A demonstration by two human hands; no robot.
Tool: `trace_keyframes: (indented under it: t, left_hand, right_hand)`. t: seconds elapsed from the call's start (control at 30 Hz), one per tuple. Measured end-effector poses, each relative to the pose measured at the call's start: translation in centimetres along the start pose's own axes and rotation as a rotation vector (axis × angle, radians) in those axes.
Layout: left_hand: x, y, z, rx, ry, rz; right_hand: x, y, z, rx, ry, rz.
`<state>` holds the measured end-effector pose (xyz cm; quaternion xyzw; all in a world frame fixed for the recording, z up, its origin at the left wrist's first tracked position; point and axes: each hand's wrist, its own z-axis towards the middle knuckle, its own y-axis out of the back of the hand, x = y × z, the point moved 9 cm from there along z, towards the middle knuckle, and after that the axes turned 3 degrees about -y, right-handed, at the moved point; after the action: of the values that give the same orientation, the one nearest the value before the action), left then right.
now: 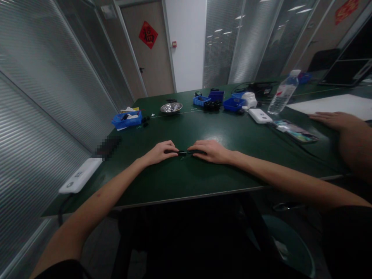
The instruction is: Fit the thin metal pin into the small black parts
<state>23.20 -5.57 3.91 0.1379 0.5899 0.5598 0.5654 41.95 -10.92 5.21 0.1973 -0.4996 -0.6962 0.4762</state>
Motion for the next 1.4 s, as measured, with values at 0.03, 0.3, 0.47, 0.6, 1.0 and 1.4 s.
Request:
trace_keyframes:
  t: [0.03,0.3,0.47,0.6,1.0,1.4]
  left_hand:
    - [0.0,0.0,0.0,0.002,0.001,0.001]
    - [0.0,0.0,0.1,-0.008,-0.009,0.007]
    - [-0.3,0.0,0.1,0.005,-0.018,0.005]
    - [-0.2,0.0,0.1,-0.002,-0.017,0.010]
    - [-1.5,0.0,0.2,-0.021,-0.002,0.034]
    - [-3.6,-1.4,0.7,0.002,-0.069,0.033]
  right_hand:
    - [0.0,0.0,0.0,0.002,0.002,-0.002]
    - [0.0,-0.1,0.1,0.005,-0.003,-0.016]
    - [0.2,0.1,0.1,0.004,0.002,-0.006]
    - [0.2,-0.1,0.1,0.031,0.013,-0.028]
    - [0.0,-0.5,0.1,0.062,0.001,-0.065]
    - [-0.5,0.2,0.2,0.048,-0.107,-0.067]
